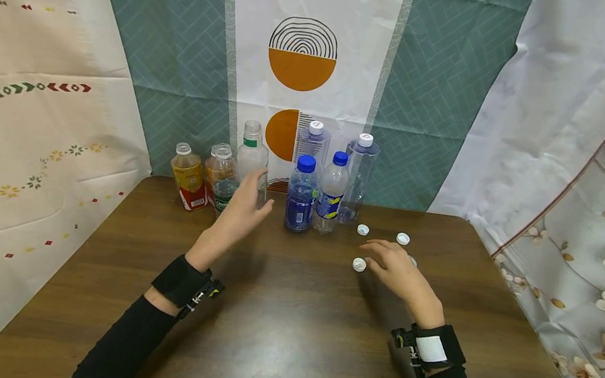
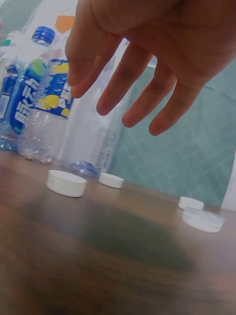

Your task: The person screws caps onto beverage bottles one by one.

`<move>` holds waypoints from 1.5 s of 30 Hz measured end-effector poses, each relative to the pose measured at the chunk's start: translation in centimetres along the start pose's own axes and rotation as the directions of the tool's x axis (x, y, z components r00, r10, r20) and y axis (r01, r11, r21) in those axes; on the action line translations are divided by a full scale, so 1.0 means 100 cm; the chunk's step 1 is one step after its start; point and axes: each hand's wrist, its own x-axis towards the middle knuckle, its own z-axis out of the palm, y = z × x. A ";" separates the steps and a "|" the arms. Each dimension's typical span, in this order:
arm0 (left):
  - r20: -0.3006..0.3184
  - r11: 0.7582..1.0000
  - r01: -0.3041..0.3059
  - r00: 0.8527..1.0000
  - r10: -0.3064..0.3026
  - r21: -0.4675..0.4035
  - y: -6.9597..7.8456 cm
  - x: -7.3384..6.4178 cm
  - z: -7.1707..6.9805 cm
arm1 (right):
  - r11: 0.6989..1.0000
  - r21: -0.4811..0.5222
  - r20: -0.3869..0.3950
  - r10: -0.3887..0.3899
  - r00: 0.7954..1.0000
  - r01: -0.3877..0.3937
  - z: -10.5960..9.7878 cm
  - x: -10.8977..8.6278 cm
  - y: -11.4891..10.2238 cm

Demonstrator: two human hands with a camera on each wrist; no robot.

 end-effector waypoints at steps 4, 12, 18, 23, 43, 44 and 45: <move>-0.188 0.999 -0.037 0.982 0.036 0.000 0.002 -0.021 -0.027 | 1.000 -0.005 -0.002 -0.005 1.000 0.005 -0.004 -0.002 0.006; -0.328 0.993 0.110 0.940 -0.090 0.044 -0.043 -0.046 -0.059 | 1.000 0.007 -0.025 0.024 0.999 -0.024 -0.009 -0.007 0.014; -0.093 0.961 0.230 0.965 -0.246 -0.155 -0.086 -0.040 -0.057 | 1.000 0.001 -0.021 0.031 0.999 -0.031 -0.010 -0.010 0.018; 0.066 0.907 0.353 0.935 -0.348 -0.229 -0.104 -0.032 -0.051 | 1.000 0.008 -0.008 0.015 1.000 -0.015 -0.006 -0.009 0.019; 0.002 0.905 0.399 0.915 -0.403 -0.148 -0.088 -0.010 -0.032 | 1.000 0.009 0.009 -0.005 1.000 0.004 0.000 -0.007 0.013; 0.001 0.906 0.397 0.916 -0.401 -0.146 -0.089 -0.010 -0.032 | 1.000 0.005 0.011 -0.006 1.000 0.006 0.000 -0.007 0.013; 0.001 0.906 0.397 0.916 -0.402 -0.149 -0.090 -0.010 -0.032 | 1.000 0.001 0.013 -0.006 1.000 0.006 0.000 -0.007 0.013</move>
